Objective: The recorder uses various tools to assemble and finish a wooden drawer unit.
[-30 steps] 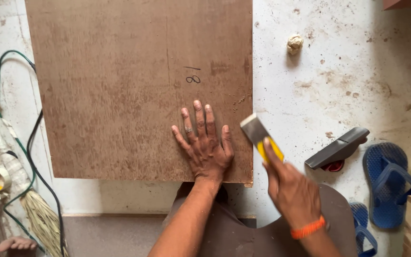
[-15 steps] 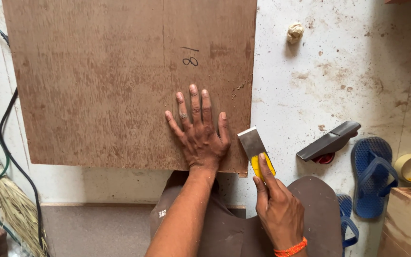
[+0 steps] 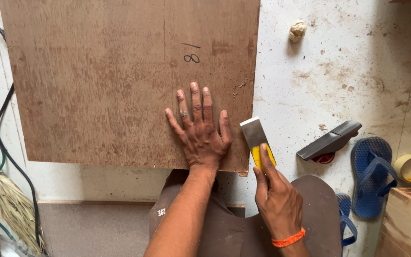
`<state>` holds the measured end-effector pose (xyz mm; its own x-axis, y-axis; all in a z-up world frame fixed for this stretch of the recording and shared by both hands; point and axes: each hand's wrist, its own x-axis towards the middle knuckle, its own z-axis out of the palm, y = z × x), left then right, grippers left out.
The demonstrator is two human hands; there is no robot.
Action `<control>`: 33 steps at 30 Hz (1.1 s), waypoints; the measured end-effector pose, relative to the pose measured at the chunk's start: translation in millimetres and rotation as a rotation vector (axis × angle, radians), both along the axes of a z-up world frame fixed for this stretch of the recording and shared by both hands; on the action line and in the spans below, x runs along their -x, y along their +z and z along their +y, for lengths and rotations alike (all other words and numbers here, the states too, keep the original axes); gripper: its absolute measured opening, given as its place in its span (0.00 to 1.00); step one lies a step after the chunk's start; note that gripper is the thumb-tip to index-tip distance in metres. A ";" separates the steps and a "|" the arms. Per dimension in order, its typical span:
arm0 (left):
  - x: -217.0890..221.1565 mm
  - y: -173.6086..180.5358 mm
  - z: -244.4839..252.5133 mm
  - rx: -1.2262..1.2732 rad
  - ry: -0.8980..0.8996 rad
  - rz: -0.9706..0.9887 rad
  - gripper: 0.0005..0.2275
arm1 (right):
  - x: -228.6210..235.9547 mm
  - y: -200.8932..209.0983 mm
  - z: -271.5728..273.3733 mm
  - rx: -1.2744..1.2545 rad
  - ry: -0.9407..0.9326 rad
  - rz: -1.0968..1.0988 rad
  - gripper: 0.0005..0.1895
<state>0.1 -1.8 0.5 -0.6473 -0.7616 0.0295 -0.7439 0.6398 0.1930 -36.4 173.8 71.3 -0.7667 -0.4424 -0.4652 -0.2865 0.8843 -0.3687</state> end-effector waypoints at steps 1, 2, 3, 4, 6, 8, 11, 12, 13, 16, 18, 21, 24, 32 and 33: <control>0.4 0.3 0.0 0.003 0.004 0.006 0.27 | 2.1 -0.1 -2.0 0.001 0.033 0.037 0.31; 1.0 0.6 -0.1 0.005 0.008 0.011 0.27 | 4.4 -0.2 -4.2 0.002 0.066 0.074 0.31; 1.2 -0.3 -0.1 0.006 0.005 0.012 0.27 | 3.9 0.5 -3.8 0.002 0.063 0.075 0.31; 1.3 -1.5 0.0 0.006 0.003 0.002 0.28 | 3.4 0.8 -3.4 0.007 0.072 0.078 0.32; -0.1 -1.6 0.5 0.002 0.001 -0.013 0.28 | 1.5 0.1 -3.8 0.008 0.081 0.076 0.32; 0.4 0.4 -0.1 -0.001 -0.001 -0.009 0.28 | 1.4 -2.1 -7.1 -0.041 0.064 0.069 0.32; -0.8 -1.3 0.3 0.011 -0.010 -0.017 0.28 | 1.4 -4.8 -5.7 -0.036 0.061 0.048 0.32; -1.8 -1.0 1.6 0.009 -0.009 -0.020 0.28 | 0.0 -4.5 -3.4 -0.037 0.062 0.045 0.32; -0.9 -1.1 0.9 0.006 -0.009 -0.012 0.28 | -0.4 -4.9 -2.7 -0.036 0.083 0.083 0.32; 1.5 -1.7 -2.4 0.005 -0.011 -0.004 0.28 | 3.5 -2.9 -11.8 -0.016 0.080 0.104 0.33; -1.2 -2.3 1.5 -0.010 -0.017 -0.008 0.28 | 1.9 -1.0 -12.7 -0.015 0.055 0.082 0.33; -1.4 -1.8 0.8 0.002 -0.011 -0.022 0.28 | -0.2 -2.2 -12.5 -0.016 0.082 0.120 0.32; 1.8 -0.9 -2.4 -0.007 -0.009 -0.012 0.28 | -0.8 -3.5 -12.4 -0.006 0.061 0.090 0.32; 0.2 -1.5 -0.5 -0.009 -0.015 -0.002 0.28 | -3.1 -4.1 -10.7 0.131 0.032 0.132 0.30; 0.3 -1.2 -2.3 -0.009 -0.013 -0.006 0.28 | -3.4 -4.2 -13.1 0.131 0.033 0.129 0.30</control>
<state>-0.1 -4.0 -0.6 -0.6576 -0.7531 0.0191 -0.7365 0.6480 0.1944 -33.0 160.7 67.1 -0.8005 -0.5182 -0.3011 -0.3664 0.8207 -0.4383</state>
